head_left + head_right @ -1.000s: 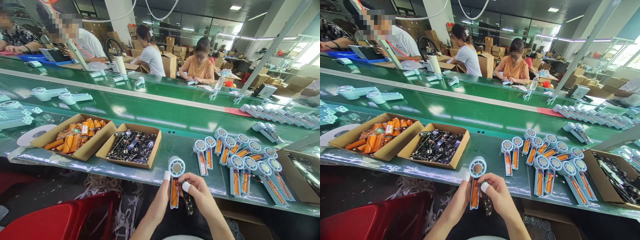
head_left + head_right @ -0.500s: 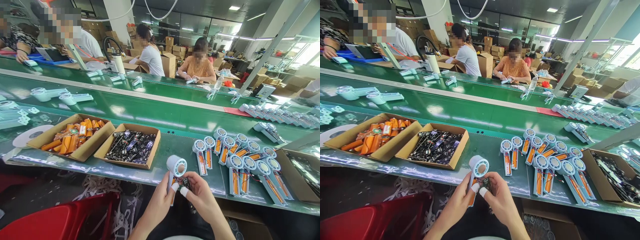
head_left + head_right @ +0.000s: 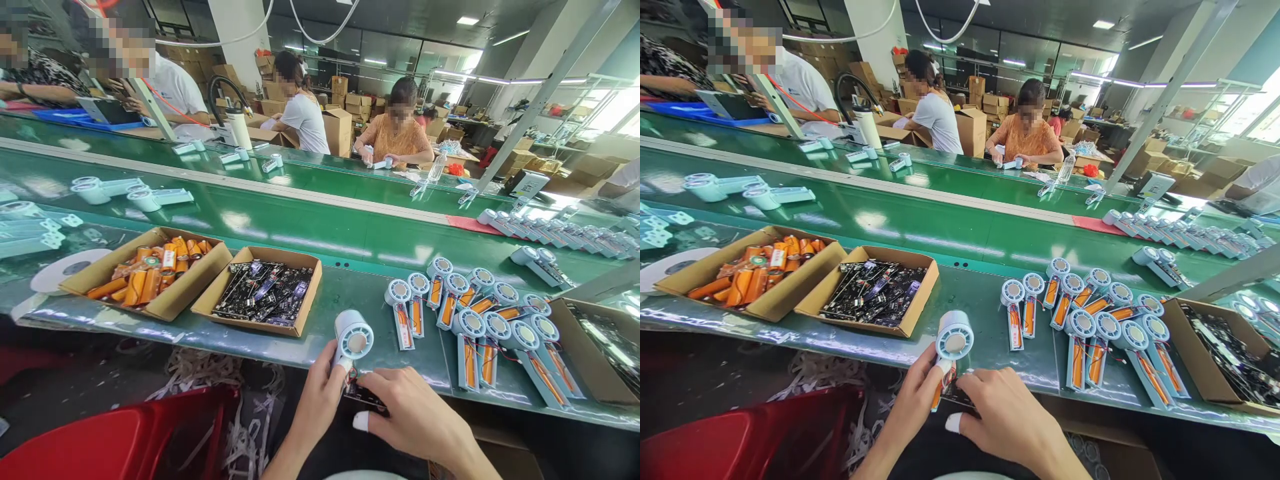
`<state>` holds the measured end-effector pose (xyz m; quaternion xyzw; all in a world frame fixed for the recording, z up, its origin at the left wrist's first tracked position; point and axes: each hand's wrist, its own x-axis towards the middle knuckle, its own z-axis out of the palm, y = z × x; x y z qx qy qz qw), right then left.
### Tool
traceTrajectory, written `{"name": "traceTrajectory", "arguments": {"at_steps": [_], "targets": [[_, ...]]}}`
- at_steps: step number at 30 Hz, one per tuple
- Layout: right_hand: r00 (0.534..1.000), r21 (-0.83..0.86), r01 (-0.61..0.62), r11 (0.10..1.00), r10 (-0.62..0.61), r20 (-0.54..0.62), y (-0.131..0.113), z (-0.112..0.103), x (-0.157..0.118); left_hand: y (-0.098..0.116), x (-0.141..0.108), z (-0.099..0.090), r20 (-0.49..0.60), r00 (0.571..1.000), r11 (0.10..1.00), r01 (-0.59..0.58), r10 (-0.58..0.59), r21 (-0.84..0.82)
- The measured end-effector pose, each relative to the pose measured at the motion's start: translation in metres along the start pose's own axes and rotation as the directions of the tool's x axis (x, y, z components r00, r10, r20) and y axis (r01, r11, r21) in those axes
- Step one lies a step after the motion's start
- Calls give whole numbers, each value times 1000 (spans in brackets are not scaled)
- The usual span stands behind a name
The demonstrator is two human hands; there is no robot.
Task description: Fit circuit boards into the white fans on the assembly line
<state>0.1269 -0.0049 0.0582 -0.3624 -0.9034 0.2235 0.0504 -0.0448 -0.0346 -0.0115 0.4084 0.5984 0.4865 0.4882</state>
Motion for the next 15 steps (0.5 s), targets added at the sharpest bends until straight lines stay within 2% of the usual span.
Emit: {"name": "traceTrajectory", "arguments": {"at_steps": [2,4,6,8,11,13,15], "targets": [[999,154,37,987,-42,28,-1,0,2,6,-1,2,17,999,997,30,-29,-73],[999,345,42,937,-49,10,-1,6,5,7,-1,3,16,996,986,89,-88,-142],[1000,524,19,851,-22,0,1,14,8,7,-2,4,27,986,958,166,-164,-233],[1000,657,-11,754,17,-3,3,23,11,6,-2,5,108,970,900,241,-216,-364],[991,766,-42,641,122,-48,7,36,12,8,-3,6,258,945,790,310,-198,-528],[976,799,-54,599,199,-83,9,45,11,10,-5,6,290,942,763,309,-166,-568],[960,830,-58,555,259,-106,10,53,11,10,-8,6,279,948,774,291,-153,-562]]}}
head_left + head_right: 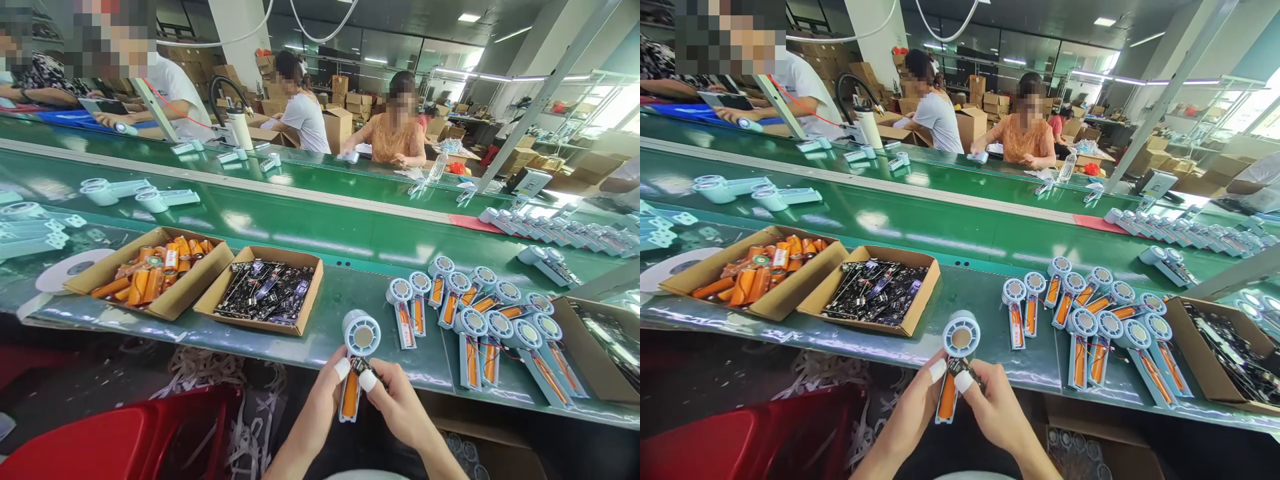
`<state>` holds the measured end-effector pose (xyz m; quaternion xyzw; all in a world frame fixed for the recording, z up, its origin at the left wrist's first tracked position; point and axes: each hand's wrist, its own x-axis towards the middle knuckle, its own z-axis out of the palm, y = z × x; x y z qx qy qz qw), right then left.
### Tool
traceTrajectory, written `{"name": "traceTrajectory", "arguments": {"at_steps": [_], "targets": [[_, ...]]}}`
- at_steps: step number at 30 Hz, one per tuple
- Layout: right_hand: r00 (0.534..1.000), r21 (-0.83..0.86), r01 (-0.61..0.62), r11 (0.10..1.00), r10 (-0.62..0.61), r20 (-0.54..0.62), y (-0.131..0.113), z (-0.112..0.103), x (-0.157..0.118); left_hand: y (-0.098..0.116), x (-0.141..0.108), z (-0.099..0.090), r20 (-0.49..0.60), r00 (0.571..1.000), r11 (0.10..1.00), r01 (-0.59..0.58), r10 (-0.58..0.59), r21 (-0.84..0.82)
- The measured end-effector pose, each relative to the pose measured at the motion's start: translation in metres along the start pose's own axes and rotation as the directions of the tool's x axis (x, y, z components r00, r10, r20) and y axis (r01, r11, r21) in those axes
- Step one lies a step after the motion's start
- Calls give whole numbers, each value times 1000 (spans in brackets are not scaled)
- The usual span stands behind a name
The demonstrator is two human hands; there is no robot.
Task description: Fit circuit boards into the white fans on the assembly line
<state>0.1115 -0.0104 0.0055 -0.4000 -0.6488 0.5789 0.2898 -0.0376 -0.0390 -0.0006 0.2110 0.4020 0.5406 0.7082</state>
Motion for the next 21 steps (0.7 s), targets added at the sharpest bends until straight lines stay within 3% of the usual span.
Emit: {"name": "traceTrajectory", "arguments": {"at_steps": [5,9,12,15,18,21], "targets": [[994,183,-64,981,78,-70,9,10,0,-1,-4,0,-98,991,965,-61,88,255],[989,169,-30,985,54,-139,9,16,-4,-5,-3,0,-109,977,893,-119,183,434],[972,-15,78,997,-79,-222,9,20,-14,-13,-1,-5,-218,954,867,-73,204,493],[922,-320,180,930,-273,-275,14,23,-24,-18,2,-9,-276,940,858,-34,202,512],[841,-527,248,813,-451,-300,18,26,-28,-18,5,-10,-288,939,887,-34,185,460],[802,-585,246,772,-501,-324,18,29,-26,-17,7,-8,-218,968,940,-47,127,338]]}}
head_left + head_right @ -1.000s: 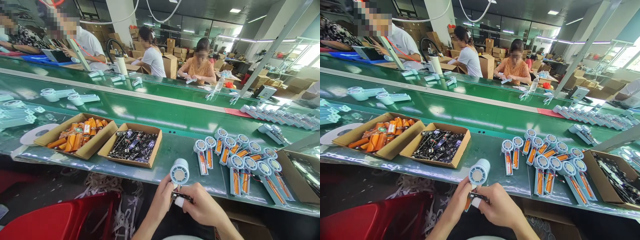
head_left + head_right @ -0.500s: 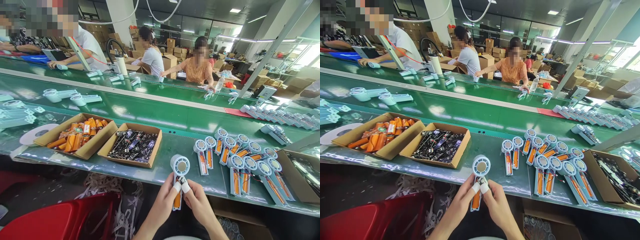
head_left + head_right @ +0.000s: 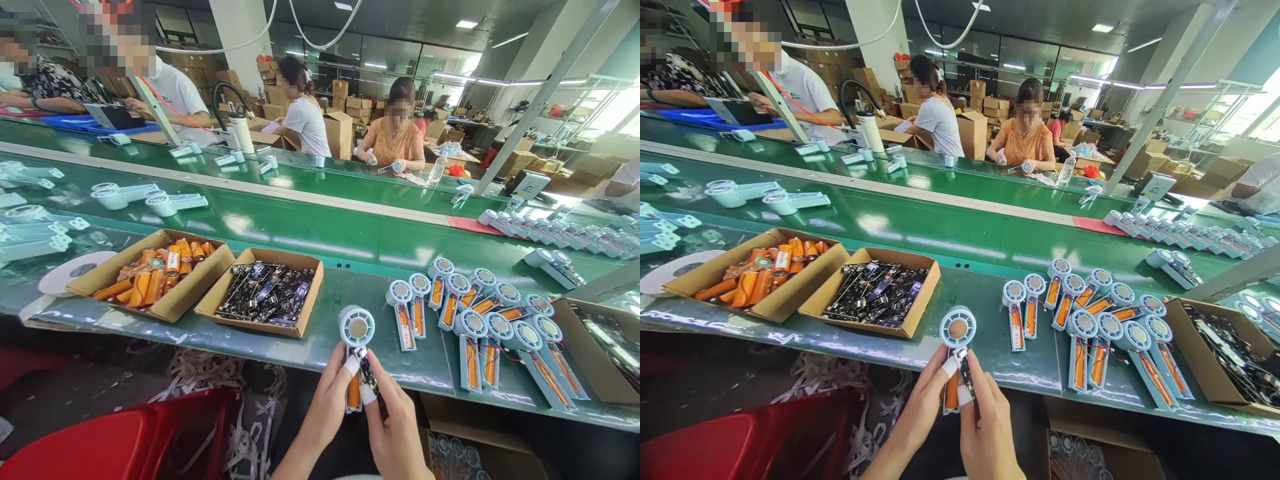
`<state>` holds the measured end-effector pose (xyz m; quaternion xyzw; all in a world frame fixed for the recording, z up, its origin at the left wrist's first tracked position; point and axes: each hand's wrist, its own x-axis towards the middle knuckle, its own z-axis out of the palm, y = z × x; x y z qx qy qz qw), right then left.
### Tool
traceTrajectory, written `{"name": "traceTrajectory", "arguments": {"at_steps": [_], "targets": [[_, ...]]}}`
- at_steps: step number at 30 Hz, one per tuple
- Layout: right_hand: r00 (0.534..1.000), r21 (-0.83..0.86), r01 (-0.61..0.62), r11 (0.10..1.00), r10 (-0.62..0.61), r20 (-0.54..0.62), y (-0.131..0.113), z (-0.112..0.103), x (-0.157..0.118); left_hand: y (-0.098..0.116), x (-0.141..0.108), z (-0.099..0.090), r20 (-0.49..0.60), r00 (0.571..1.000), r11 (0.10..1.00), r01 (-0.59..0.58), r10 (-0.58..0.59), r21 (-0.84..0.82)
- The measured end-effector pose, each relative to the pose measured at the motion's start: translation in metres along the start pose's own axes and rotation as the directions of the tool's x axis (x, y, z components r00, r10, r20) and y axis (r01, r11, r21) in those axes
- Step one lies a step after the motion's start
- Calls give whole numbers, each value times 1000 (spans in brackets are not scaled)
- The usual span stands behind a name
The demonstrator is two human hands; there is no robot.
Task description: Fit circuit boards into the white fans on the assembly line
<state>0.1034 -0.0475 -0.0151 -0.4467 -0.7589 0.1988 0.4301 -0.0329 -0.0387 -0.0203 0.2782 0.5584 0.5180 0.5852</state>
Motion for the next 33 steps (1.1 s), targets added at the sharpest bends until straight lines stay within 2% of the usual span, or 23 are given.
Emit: {"name": "traceTrajectory", "arguments": {"at_steps": [3,6,10,14,16,17,19,21,23,25,27,33], "targets": [[1000,-82,-20,996,21,5,-3,5,2,0,-3,4,47,999,998,-24,27,-56],[998,-200,-27,979,38,53,-5,11,4,1,-7,9,-16,997,996,-81,82,37],[967,-269,-20,963,87,240,-7,8,9,4,-5,10,-12,996,993,-91,92,72],[887,-168,-42,985,114,447,-2,-11,17,1,4,2,-21,999,999,-48,48,-6],[839,-43,-113,993,119,530,3,-18,21,-2,8,1,-32,999,994,-1,-3,-109],[814,36,-186,982,133,566,7,-19,22,-2,9,1,-17,1000,985,22,-25,-173],[781,227,-382,896,181,598,12,-16,22,-1,9,6,47,998,951,63,-51,-303],[778,434,-545,718,241,580,15,-8,20,4,8,11,117,992,918,93,-52,-386],[780,581,-613,535,292,554,15,2,17,9,8,15,139,989,904,100,-45,-416],[774,646,-632,428,315,549,14,9,16,12,9,17,143,989,909,99,-44,-406],[775,663,-632,400,325,542,11,13,15,12,11,17,139,989,919,104,-54,-380],[781,654,-624,428,371,502,10,20,14,0,17,15,44,995,970,95,-87,-224]]}}
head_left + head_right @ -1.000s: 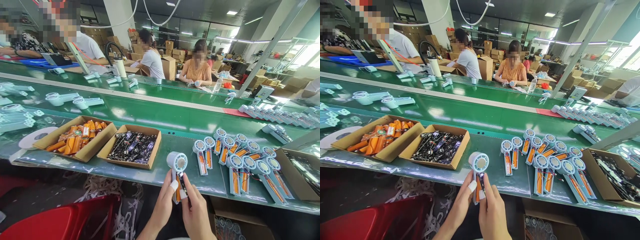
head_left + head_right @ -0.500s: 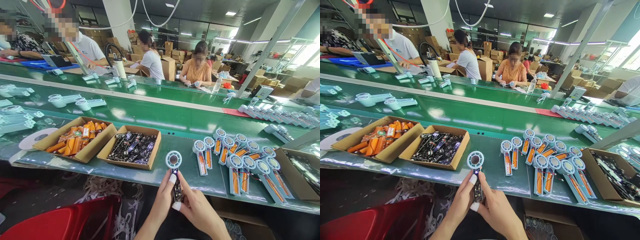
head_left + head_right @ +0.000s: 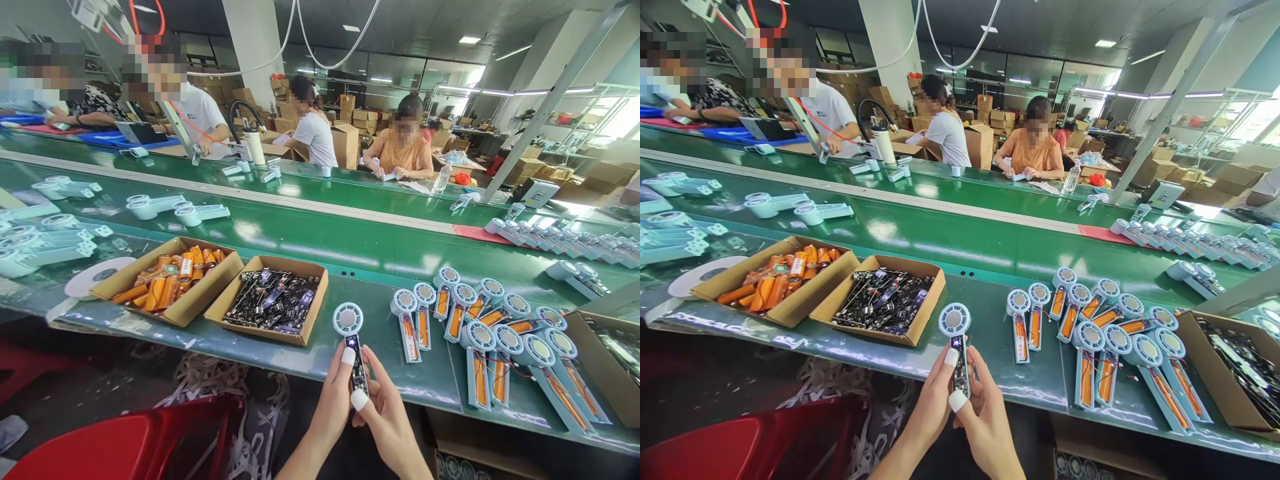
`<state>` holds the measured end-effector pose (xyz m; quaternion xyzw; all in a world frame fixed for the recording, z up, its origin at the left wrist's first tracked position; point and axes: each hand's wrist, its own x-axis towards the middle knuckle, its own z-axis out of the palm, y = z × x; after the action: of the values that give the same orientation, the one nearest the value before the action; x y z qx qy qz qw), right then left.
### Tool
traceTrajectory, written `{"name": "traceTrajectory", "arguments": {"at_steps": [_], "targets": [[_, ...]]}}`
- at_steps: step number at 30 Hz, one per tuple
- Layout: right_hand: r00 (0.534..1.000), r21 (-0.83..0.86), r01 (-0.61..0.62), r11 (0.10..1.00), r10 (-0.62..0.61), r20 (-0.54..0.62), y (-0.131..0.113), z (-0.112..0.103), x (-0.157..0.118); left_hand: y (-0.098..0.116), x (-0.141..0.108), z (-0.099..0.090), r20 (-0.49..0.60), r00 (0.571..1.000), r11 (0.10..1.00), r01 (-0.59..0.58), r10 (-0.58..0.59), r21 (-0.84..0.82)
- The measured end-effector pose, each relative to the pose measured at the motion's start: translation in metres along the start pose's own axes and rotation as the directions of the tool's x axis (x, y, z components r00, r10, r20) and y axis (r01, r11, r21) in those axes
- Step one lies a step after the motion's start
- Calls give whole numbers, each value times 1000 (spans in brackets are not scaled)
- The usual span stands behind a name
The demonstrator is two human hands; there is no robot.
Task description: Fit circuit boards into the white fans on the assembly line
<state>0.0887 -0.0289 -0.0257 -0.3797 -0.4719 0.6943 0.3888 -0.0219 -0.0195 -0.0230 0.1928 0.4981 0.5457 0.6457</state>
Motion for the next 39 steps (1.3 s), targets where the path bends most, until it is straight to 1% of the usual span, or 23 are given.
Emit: {"name": "traceTrajectory", "arguments": {"at_steps": [3,8,13,16,20,23,27,28,30,31,32,33,34,35,36,37,38,39], "targets": [[1000,-1,1,1000,-1,-6,4,-1,1,0,-1,0,-29,1000,998,6,-4,57],[1000,26,2,1000,-1,-21,5,-3,3,6,-3,4,7,1000,999,9,-9,39],[999,17,0,1000,0,-34,7,-4,4,9,-2,6,-34,999,998,-10,12,62],[1000,20,-12,1000,12,-5,8,-11,4,11,0,7,12,1000,1000,18,-18,25],[994,45,-30,999,25,105,-1,-25,4,14,1,9,76,995,997,67,-63,-48],[996,46,-27,999,23,86,-9,-25,5,12,3,11,92,994,997,62,-58,-47],[999,31,3,1000,-4,39,-10,-16,7,7,7,13,-24,1000,999,5,-4,45],[999,14,2,1000,-3,36,-9,-15,7,7,8,14,-33,999,996,0,3,91],[1000,-32,2,999,-1,24,-7,-16,8,14,8,13,1,999,968,-45,46,245],[1000,-61,4,998,-3,10,-7,-19,8,21,6,12,41,995,928,-101,93,359],[1000,-97,0,995,0,-2,-7,-22,10,30,5,10,92,984,855,-177,152,488],[1000,-146,-15,989,14,-12,-8,-25,12,41,2,7,141,967,747,-255,214,614],[999,-209,-42,977,41,-10,-8,-29,14,54,1,2,178,945,610,-314,274,728],[997,-284,-75,956,78,-3,-9,-32,17,69,0,-3,190,924,458,-334,331,824],[994,-365,-104,925,111,-1,-10,-34,19,84,1,-9,158,907,324,-297,391,898],[991,-445,-122,887,133,-8,-10,-36,22,99,4,-16,110,880,179,-214,462,960],[991,-521,-128,844,131,-30,-9,-36,23,114,9,-24,66,848,37,-101,525,994],[992,-592,-122,797,106,-61,-8,-36,25,126,17,-32,46,826,-3,-53,562,999]]}}
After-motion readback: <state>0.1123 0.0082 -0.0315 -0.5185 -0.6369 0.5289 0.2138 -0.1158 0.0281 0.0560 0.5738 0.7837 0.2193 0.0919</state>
